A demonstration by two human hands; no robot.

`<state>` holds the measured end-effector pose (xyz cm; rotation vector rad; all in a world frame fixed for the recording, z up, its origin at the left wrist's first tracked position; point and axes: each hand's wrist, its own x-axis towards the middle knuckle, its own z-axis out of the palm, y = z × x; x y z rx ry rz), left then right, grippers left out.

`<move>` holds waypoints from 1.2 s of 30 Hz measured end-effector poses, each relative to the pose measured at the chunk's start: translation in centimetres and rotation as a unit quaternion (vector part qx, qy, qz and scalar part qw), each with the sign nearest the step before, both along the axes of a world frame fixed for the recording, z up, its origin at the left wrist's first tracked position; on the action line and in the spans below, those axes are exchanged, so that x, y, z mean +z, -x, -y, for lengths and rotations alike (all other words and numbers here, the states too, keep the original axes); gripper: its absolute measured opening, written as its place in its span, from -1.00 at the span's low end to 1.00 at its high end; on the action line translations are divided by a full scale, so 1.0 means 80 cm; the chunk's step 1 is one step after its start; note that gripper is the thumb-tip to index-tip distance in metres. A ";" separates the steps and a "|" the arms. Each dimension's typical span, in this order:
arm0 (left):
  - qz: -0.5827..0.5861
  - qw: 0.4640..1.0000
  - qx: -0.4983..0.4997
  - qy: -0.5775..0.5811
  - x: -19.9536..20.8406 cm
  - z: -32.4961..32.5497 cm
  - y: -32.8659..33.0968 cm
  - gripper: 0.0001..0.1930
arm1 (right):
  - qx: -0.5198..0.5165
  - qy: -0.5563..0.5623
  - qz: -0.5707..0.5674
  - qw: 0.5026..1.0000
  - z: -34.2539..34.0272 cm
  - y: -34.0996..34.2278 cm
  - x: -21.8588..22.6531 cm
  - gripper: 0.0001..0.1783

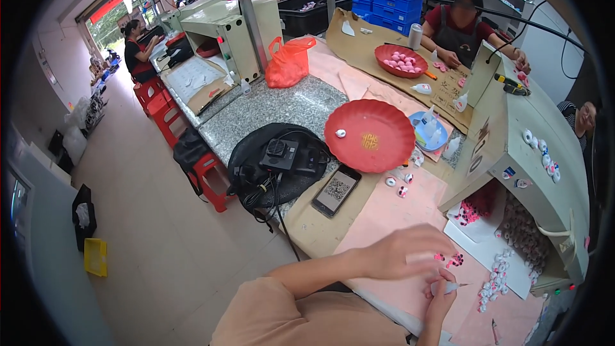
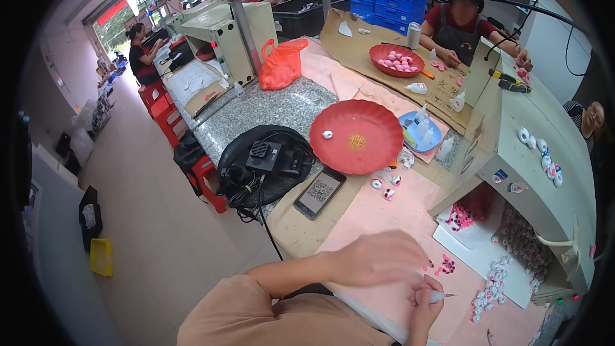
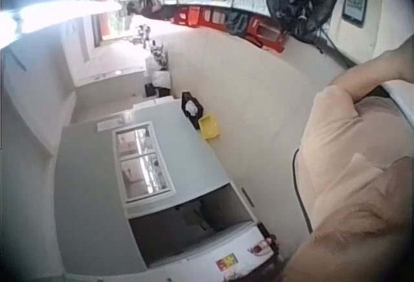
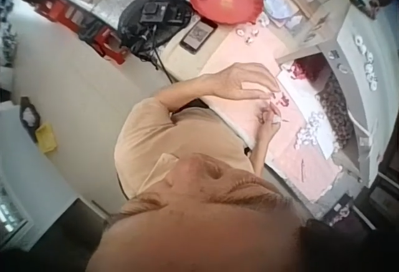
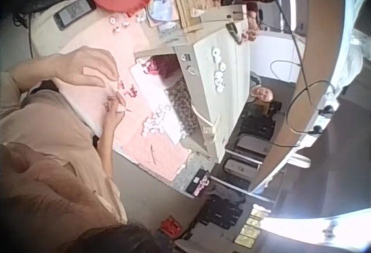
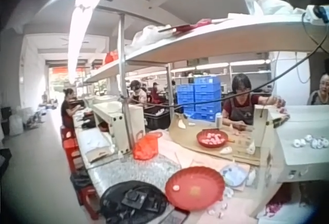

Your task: Gluing small decorative bows onto toy head components on an assembly line.

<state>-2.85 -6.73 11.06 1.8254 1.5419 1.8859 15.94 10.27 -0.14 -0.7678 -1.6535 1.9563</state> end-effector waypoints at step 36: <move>-0.348 0.784 -0.346 -0.382 0.076 0.024 -0.093 -0.82 | -0.022 -0.060 0.040 0.997 -0.001 -0.001 -0.014 -0.71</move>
